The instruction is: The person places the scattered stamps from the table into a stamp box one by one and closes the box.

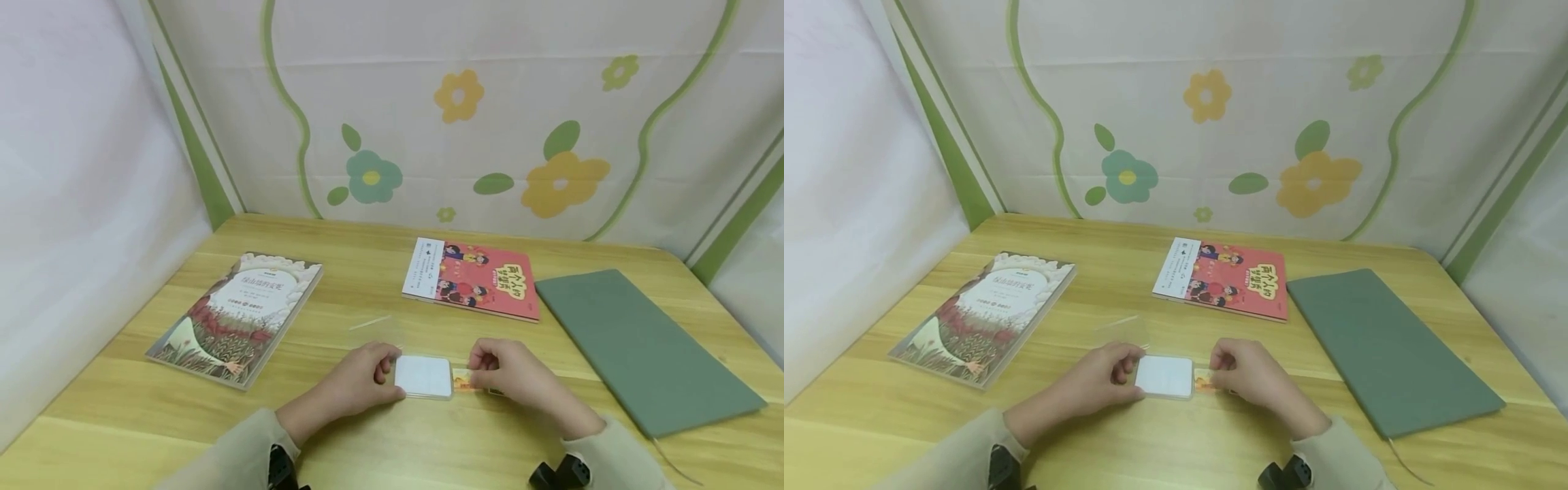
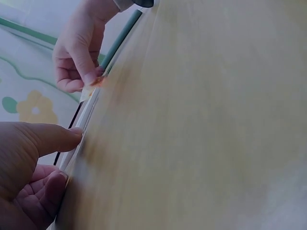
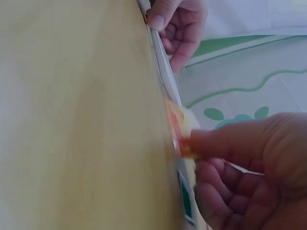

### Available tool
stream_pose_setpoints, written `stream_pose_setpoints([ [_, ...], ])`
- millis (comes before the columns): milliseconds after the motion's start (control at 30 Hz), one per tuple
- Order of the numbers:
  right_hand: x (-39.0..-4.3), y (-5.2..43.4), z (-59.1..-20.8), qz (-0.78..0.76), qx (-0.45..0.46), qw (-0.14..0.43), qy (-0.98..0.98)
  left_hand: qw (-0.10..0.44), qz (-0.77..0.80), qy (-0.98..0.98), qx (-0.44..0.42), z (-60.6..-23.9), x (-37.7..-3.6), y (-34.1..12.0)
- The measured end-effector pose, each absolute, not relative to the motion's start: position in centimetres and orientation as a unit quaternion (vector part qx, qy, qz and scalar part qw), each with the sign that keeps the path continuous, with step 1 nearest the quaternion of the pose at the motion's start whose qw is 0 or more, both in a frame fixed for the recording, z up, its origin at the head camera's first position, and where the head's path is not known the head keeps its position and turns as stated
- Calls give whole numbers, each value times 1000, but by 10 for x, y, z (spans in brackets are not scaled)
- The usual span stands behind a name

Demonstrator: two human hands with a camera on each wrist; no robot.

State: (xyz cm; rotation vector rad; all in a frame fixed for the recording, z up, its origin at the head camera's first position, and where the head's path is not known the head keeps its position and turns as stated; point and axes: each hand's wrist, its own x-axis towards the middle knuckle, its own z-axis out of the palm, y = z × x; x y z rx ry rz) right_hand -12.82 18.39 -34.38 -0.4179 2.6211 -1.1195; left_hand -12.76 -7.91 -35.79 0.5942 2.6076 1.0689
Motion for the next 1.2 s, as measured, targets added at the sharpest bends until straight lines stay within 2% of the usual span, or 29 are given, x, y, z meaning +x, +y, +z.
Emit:
stream_pose_setpoints([
  [400, -133, 193, -335, -497, -137, 199, 834, 126, 374, 894, 213, -362, -127, -79],
  [1200, -146, 147, -338, -532, -128, 220, 808, 122, 370, 896, 214, -360, -128, -79],
])
